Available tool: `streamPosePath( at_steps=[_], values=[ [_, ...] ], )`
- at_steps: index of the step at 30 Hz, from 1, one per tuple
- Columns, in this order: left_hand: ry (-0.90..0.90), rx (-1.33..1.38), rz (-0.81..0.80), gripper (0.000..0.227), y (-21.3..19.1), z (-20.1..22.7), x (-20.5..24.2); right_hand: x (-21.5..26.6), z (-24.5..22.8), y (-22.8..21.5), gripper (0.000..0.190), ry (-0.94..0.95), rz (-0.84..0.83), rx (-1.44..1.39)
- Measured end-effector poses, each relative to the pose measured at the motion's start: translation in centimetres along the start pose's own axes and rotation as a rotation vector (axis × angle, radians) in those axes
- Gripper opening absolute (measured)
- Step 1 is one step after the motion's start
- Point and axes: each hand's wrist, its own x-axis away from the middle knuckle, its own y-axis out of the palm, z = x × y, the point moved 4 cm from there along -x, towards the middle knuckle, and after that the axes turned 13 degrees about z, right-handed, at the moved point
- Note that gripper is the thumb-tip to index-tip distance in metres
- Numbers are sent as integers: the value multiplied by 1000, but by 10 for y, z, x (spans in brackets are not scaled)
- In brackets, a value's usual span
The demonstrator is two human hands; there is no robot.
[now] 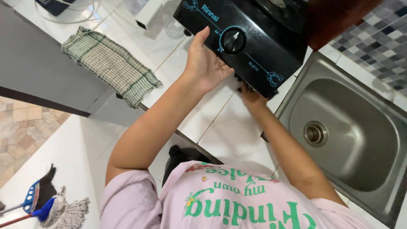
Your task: Cleaning the kitchen counter, sink, and stove area using a cloth.
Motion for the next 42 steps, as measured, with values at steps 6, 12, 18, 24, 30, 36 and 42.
streamPosePath(
  at_steps=[6,12,18,24,30,36,42],
  values=[
    [-8,35,-35,83,3,0,-15,34,-114,-79,85,-353,-460,-391],
    [-11,9,21,85,9,8,-17,-5,-26,-95,84,-435,-453,-378],
    [0,62,-41,86,14,13,-21,-57,30,-40,44,-206,-275,-244],
    [-47,55,79,90,24,17,-14,-43,-96,-3,58,-247,-309,-344],
    [-67,37,-12,96,20,18,-21,-11,-163,-29,81,-557,-551,-427],
    [-115,5,64,100,17,28,-19,-77,-126,-46,95,-699,-575,-558],
    [-95,-43,-36,102,24,35,-17,-149,-145,-36,93,-690,-543,-551]
  ],
)
